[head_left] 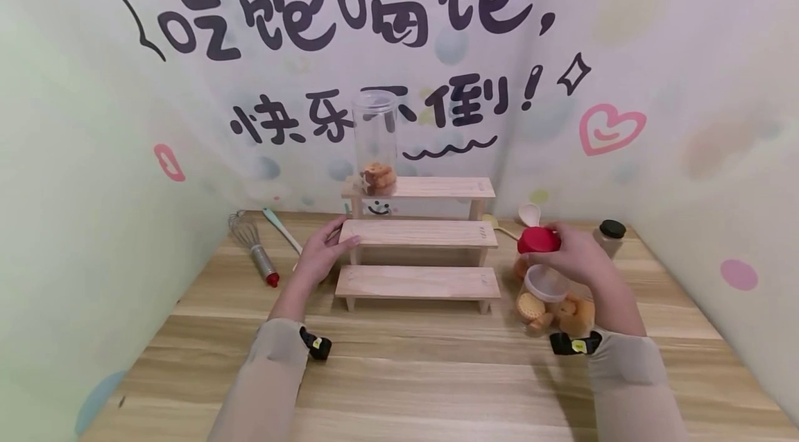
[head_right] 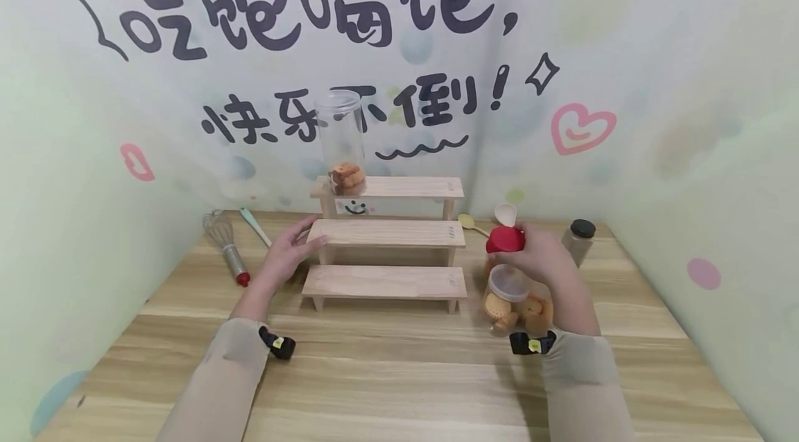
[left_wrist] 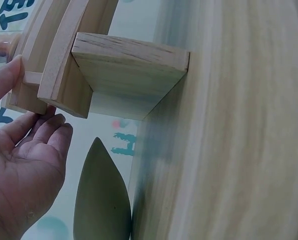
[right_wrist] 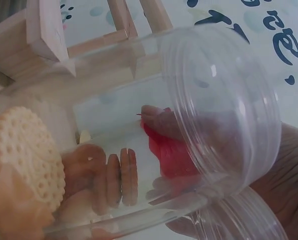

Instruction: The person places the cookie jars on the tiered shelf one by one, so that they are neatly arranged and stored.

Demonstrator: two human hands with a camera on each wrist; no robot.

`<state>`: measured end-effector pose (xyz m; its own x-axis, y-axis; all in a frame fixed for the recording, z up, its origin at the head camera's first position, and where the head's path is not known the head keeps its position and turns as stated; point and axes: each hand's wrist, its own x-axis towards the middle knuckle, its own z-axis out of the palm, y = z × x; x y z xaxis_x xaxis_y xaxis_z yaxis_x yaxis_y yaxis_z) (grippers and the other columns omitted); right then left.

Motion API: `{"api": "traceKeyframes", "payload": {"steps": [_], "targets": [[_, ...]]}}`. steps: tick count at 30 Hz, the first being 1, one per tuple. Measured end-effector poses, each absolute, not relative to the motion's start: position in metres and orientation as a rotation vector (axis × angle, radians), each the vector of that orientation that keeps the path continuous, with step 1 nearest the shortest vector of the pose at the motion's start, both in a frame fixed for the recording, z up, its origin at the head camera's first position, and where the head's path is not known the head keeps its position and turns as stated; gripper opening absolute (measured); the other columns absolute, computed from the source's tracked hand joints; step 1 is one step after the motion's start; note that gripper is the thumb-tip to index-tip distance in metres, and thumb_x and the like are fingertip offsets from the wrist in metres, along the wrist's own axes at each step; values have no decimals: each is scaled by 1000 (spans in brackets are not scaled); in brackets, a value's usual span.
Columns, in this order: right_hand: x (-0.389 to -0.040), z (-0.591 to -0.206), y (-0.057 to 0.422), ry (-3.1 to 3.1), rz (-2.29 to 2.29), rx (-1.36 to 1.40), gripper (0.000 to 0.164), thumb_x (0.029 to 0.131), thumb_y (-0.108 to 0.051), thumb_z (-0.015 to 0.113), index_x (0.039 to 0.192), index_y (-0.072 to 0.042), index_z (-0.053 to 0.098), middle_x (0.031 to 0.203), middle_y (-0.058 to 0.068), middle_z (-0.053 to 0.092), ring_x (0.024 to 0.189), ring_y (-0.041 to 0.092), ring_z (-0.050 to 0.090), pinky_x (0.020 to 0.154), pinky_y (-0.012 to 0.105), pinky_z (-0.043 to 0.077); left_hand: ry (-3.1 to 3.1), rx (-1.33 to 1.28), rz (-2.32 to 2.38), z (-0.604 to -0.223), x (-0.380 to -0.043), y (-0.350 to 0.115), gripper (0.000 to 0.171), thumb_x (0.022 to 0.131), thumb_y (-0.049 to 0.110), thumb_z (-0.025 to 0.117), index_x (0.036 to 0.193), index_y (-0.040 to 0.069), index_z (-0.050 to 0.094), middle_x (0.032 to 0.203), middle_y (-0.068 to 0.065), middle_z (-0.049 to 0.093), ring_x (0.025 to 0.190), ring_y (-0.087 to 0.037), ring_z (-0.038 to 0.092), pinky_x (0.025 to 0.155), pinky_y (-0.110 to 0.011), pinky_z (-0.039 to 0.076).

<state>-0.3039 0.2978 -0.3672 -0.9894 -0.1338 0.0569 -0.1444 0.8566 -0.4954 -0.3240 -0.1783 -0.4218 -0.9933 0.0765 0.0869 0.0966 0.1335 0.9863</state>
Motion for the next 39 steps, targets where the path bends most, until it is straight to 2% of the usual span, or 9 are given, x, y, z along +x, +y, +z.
{"api": "traceKeyframes", "payload": {"steps": [7, 12, 17, 18, 20, 23, 25, 32, 39], "targets": [[-300, -361, 294, -2941, 827, 220, 78, 86, -49, 77, 137, 2, 47, 121, 25, 61, 104, 41, 59, 80, 49, 59, -2347, -169, -2023, -423, -323, -179, 79, 91, 29, 77, 157, 11, 36, 161, -14, 33, 145, -27, 36, 117, -41, 33], [-291, -347, 288, -2812, 875, 156, 86, 86, -54, 75, 142, 2, 43, 126, 27, 58, 107, 44, 57, 81, 54, 59, -2349, -170, -2016, -422, -323, -178, 79, 90, 31, 78, 156, 14, 39, 160, -13, 33, 144, -27, 38, 116, -41, 35], [-280, -329, 279, -2619, 938, 122, 88, 88, -53, 74, 148, 1, 38, 134, 27, 54, 111, 44, 55, 82, 56, 58, -2349, -175, -2022, -422, -322, -177, 78, 91, 30, 78, 156, 12, 39, 160, -13, 34, 145, -26, 38, 116, -40, 35], [-277, -325, 277, -2576, 956, 111, 88, 87, -52, 74, 149, -1, 39, 134, 26, 54, 112, 43, 55, 81, 51, 59, -2348, -175, -2022, -421, -322, -177, 78, 91, 30, 78, 156, 12, 39, 160, -13, 34, 145, -26, 37, 116, -40, 35], [-272, -318, 272, -2479, 1002, 107, 87, 86, -49, 77, 149, -3, 40, 135, 23, 56, 115, 40, 55, 79, 33, 60, -2349, -186, -2020, -421, -321, -177, 78, 91, 30, 77, 156, 12, 38, 161, -13, 33, 145, -26, 36, 117, -40, 34], [-264, -308, 266, -2344, 1084, 109, 83, 85, -43, 81, 149, -7, 42, 135, 17, 58, 120, 34, 56, 74, 9, 51, -2349, -187, -2021, -421, -322, -176, 79, 91, 31, 78, 157, 13, 38, 161, -13, 33, 146, -26, 36, 117, -41, 34], [-260, -303, 262, -2275, 1124, 111, 80, 84, -39, 82, 148, -9, 44, 136, 13, 59, 122, 31, 56, 72, 2, 46, -2356, -186, -2019, -421, -322, -177, 80, 91, 32, 78, 157, 13, 37, 161, -13, 32, 146, -26, 36, 117, -41, 33], [-259, -292, 249, -2128, 1172, 86, 73, 83, -32, 84, 146, -17, 50, 136, 0, 61, 125, 20, 58, 89, 26, 56, -2355, -176, -2022, -423, -321, -177, 82, 89, 36, 79, 156, 14, 38, 161, -12, 34, 145, -25, 37, 117, -42, 34], [-261, -289, 234, -2059, 1263, 62, 73, 83, -32, 84, 146, -16, 51, 138, 1, 60, 125, 20, 57, 99, 28, 52, -2353, -183, -2016, -424, -321, -178, 82, 90, 35, 79, 157, 13, 37, 160, -13, 34, 145, -26, 37, 117, -42, 34]]}}
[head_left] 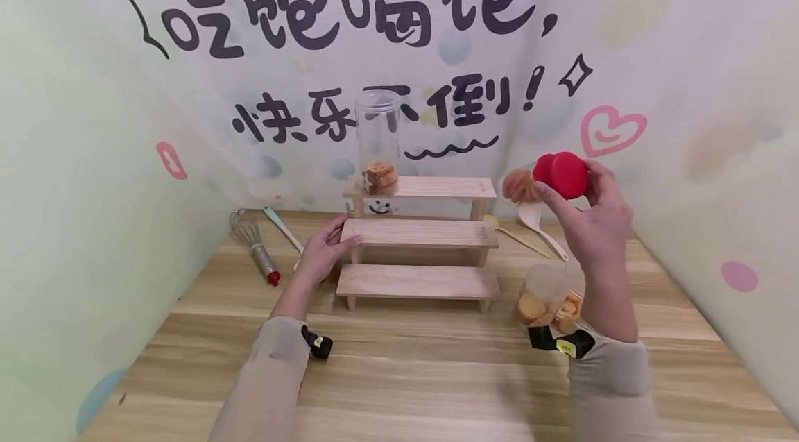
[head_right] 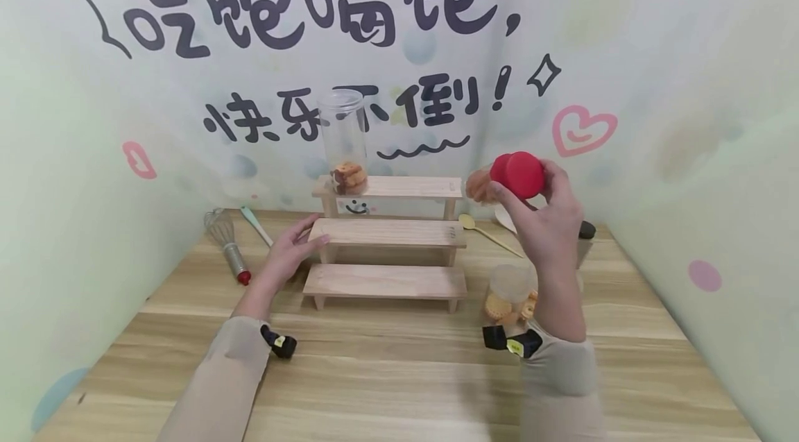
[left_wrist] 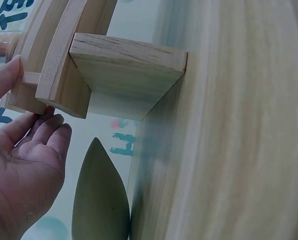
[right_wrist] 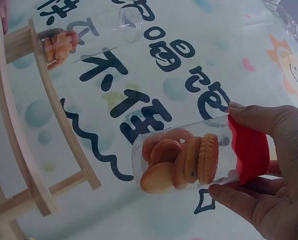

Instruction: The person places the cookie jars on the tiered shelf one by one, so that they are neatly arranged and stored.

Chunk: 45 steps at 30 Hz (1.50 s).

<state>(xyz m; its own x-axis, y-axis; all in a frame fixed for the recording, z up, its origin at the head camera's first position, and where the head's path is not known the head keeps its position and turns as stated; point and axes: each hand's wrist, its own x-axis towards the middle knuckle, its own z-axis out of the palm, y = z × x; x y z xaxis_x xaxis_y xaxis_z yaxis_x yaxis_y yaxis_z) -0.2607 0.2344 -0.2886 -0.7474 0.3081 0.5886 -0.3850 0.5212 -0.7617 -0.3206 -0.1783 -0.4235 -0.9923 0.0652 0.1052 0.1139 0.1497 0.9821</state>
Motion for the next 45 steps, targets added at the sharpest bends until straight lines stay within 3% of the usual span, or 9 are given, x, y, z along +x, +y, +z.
{"api": "traceKeyframes", "payload": {"steps": [6, 14, 23, 38, 45], "targets": [[-266, -286, 215, -2015, 1382, 39, 74, 83, -37, 84, 146, -19, 50, 140, -1, 57, 126, 18, 54, 102, 35, 52, -2343, -181, -2005, -423, -321, -181, 79, 90, 32, 78, 156, 13, 39, 160, -14, 34, 145, -27, 37, 116, -42, 35], [-275, -290, 177, -1877, 1501, 49, 72, 81, -40, 85, 142, -17, 53, 137, -2, 60, 123, 17, 57, 100, 35, 53, -2333, -210, -2037, -425, -321, -180, 76, 93, 27, 76, 157, 11, 37, 161, -14, 31, 146, -28, 35, 117, -42, 34], [-286, -300, 148, -1960, 1473, 153, 72, 82, -38, 84, 142, -15, 53, 134, 1, 61, 120, 18, 57, 92, 44, 58, -2338, -199, -2016, -427, -323, -177, 78, 91, 29, 77, 156, 11, 38, 161, -14, 32, 145, -28, 36, 116, -42, 35], [-302, -312, 136, -2013, 1456, 245, 77, 84, -35, 84, 148, -11, 48, 140, 3, 56, 125, 21, 53, 94, 44, 56, -2330, -190, -2015, -423, -323, -180, 76, 92, 28, 77, 156, 14, 39, 162, -12, 31, 145, -27, 36, 117, -41, 34], [-307, -316, 127, -2012, 1406, 336, 71, 82, -25, 86, 144, -18, 52, 137, 0, 58, 124, 15, 54, 94, 42, 56, -2343, -191, -2006, -424, -322, -178, 77, 91, 30, 78, 156, 14, 39, 161, -12, 32, 145, -27, 37, 116, -41, 35]]}}
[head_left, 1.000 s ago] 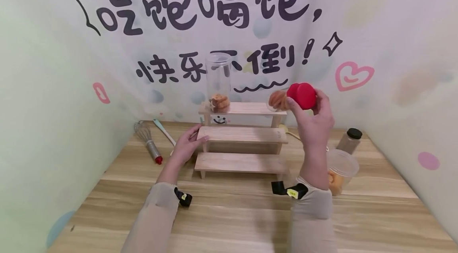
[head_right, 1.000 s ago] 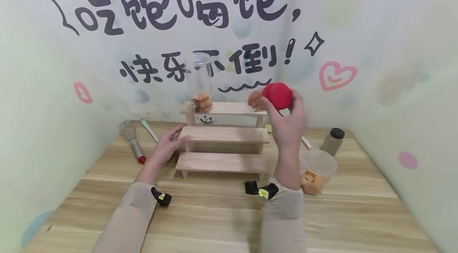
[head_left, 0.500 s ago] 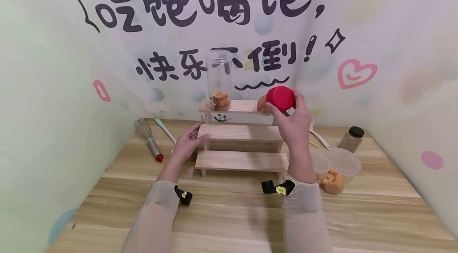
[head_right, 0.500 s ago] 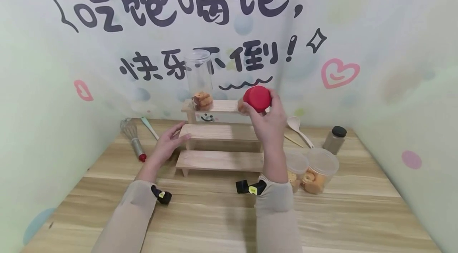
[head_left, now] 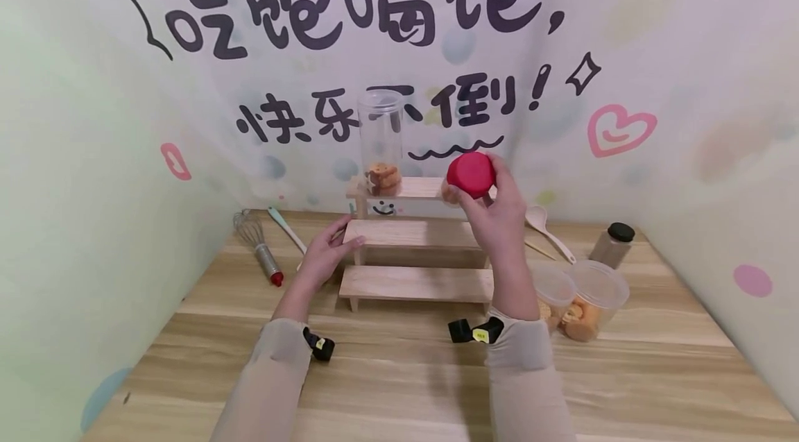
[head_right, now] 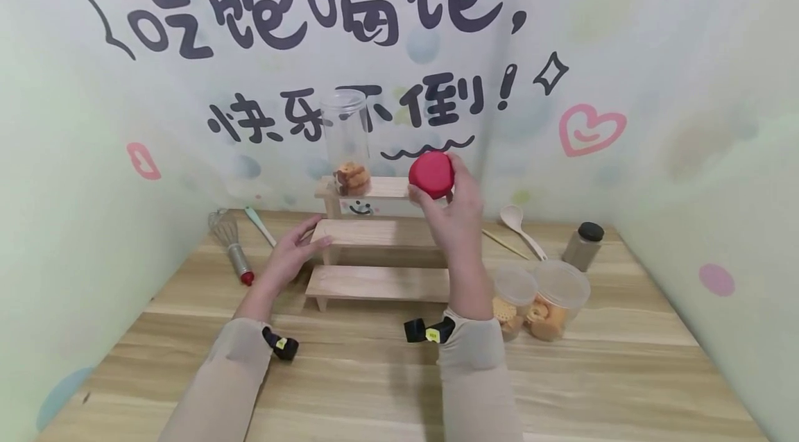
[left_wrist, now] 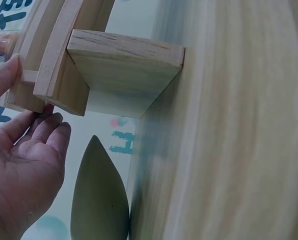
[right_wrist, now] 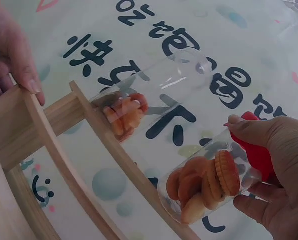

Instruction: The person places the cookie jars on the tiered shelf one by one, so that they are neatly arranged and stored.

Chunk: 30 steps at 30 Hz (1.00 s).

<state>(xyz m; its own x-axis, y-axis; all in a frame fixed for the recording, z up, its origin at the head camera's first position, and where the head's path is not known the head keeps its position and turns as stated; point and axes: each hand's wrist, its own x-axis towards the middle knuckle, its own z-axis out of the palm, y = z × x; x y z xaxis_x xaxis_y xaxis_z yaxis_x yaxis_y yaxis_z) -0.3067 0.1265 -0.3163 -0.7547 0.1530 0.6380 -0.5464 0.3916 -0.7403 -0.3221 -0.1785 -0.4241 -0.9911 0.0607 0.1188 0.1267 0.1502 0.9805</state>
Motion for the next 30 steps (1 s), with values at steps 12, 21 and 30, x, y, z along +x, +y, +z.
{"api": "traceKeyframes", "payload": {"steps": [12, 21, 30], "targets": [[-310, -322, 112, -2063, 1315, 372, 82, 84, -26, 84, 154, -19, 42, 148, 2, 50, 133, 18, 48, 103, 44, 50, -2327, -193, -2048, -421, -321, -177, 74, 92, 26, 76, 156, 15, 40, 162, -10, 31, 146, -26, 36, 117, -41, 34], [-321, -337, 110, -2094, 1366, 348, 84, 84, -27, 84, 153, -19, 37, 146, 4, 51, 133, 22, 49, 105, 49, 48, -2343, -199, -2062, -422, -321, -179, 76, 94, 23, 74, 158, 12, 34, 163, -13, 28, 147, -27, 34, 118, -42, 32], [-329, -350, 112, -2158, 1368, 368, 73, 85, -22, 82, 146, -20, 43, 141, 2, 53, 132, 22, 48, 106, 51, 47, -2383, -203, -2039, -396, -301, -173, 74, 96, 16, 71, 157, 4, 32, 162, -19, 27, 146, -32, 33, 117, -43, 33]]}}
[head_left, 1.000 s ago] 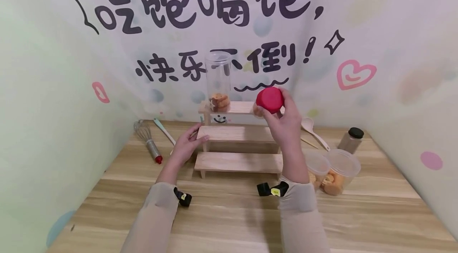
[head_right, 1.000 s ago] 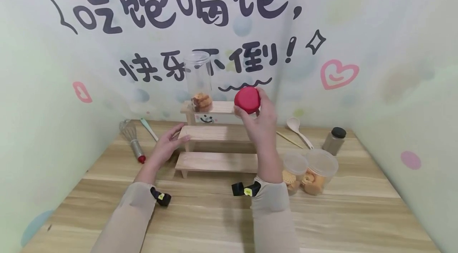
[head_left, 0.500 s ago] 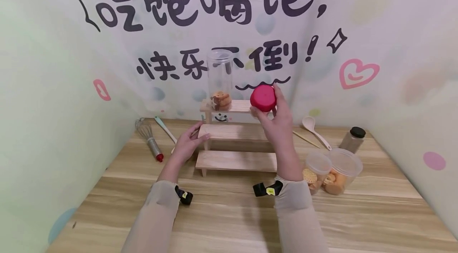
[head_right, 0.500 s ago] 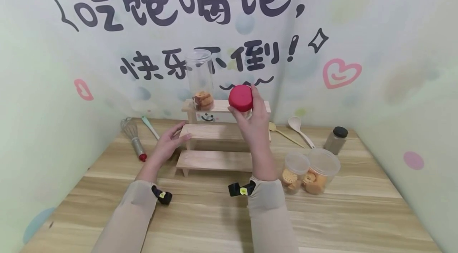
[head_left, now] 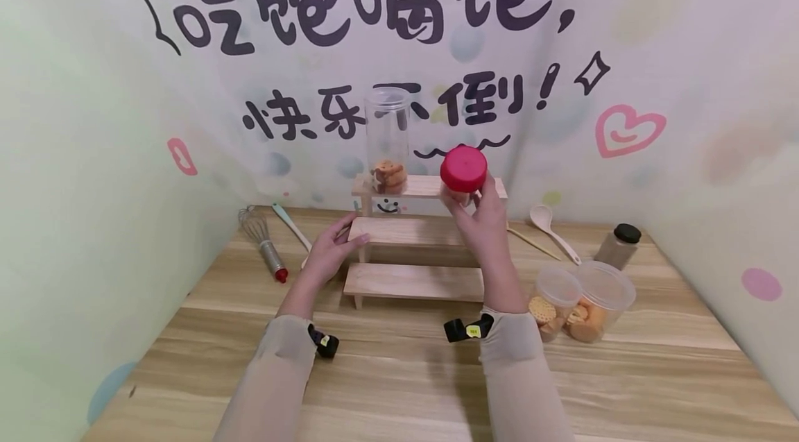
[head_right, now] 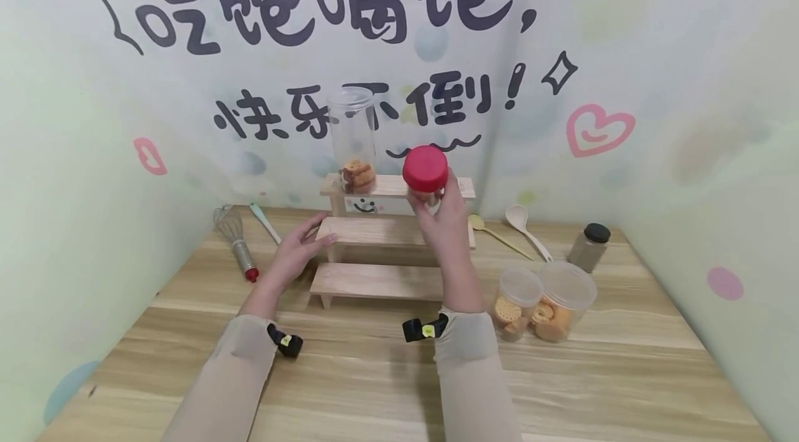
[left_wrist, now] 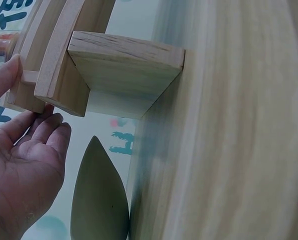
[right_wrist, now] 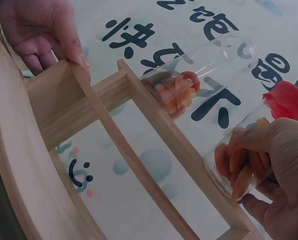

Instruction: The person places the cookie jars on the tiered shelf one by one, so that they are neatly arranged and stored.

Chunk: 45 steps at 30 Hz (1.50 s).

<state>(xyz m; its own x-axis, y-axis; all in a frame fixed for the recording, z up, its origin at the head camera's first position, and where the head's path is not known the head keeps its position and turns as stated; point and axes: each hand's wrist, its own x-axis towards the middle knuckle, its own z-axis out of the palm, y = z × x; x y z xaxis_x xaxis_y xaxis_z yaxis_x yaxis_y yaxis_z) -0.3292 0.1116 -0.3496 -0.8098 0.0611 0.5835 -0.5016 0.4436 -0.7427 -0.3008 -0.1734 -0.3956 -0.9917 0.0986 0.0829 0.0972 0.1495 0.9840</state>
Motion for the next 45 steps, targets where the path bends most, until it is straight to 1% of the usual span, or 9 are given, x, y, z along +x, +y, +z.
{"api": "traceKeyframes", "payload": {"steps": [4, 6, 12, 15, 18, 25, 32, 40, 45], "targets": [[-333, -353, 112, -2163, 1368, 391, 69, 84, -17, 82, 142, -22, 45, 137, -1, 54, 129, 17, 48, 105, 50, 48, 2373, 210, 2045, -394, -299, -174, 73, 96, 15, 70, 157, 3, 31, 162, -20, 26, 146, -33, 32, 117, -44, 33], [-335, -354, 112, -2168, 1368, 383, 70, 83, -18, 84, 142, -23, 47, 136, -2, 53, 128, 16, 47, 104, 49, 49, 2378, 209, 2048, -404, -306, -177, 74, 96, 16, 71, 158, 5, 31, 162, -19, 26, 147, -33, 32, 117, -44, 32], [-336, -355, 115, -2187, 1408, 229, 81, 83, -27, 85, 149, -16, 39, 142, 8, 52, 126, 27, 55, 102, 47, 52, 2375, 214, 2084, -430, -319, -177, 76, 93, 24, 75, 157, 11, 36, 161, -14, 31, 145, -29, 36, 115, -42, 36], [-337, -352, 115, -2184, 1393, 196, 79, 85, -31, 83, 147, -13, 39, 142, 12, 53, 124, 29, 57, 101, 45, 52, 2384, 218, 2090, -430, -320, -176, 75, 92, 27, 77, 156, 14, 39, 161, -12, 32, 145, -27, 38, 115, -41, 37], [-339, -350, 113, -2191, 1366, 200, 77, 86, -33, 82, 147, -13, 40, 142, 11, 54, 124, 28, 57, 101, 44, 52, 2394, 218, 2095, -429, -321, -178, 74, 91, 29, 77, 155, 17, 41, 161, -11, 33, 144, -27, 38, 115, -41, 37], [-342, -349, 110, -2231, 1360, 219, 78, 87, -33, 80, 151, -18, 38, 146, 8, 52, 128, 27, 54, 103, 44, 50, 2409, 225, 2087, -427, -322, -181, 75, 92, 27, 77, 156, 14, 40, 161, -11, 32, 145, -27, 38, 114, -40, 37], [-345, -349, 110, -2261, 1306, 256, 76, 90, -32, 78, 154, -19, 38, 148, 7, 51, 130, 27, 53, 104, 45, 50, 2391, 212, 2099, -427, -323, -181, 73, 92, 26, 77, 155, 16, 41, 162, -10, 31, 144, -26, 38, 114, -40, 37], [-349, -350, 112, -2274, 1264, 274, 66, 90, -31, 78, 146, -14, 48, 140, 8, 58, 125, 25, 56, 102, 42, 52, 2402, 209, 2088, -428, -325, -180, 74, 92, 26, 76, 155, 15, 41, 161, -11, 32, 144, -26, 39, 114, -40, 37], [-346, -354, 108, -2235, 1334, 240, 69, 91, -29, 77, 147, -11, 42, 142, 11, 55, 126, 26, 57, 106, 40, 49, 2414, 225, 2078, -429, -324, -181, 75, 92, 29, 76, 156, 14, 39, 162, -11, 31, 145, -26, 38, 115, -40, 37]]}}
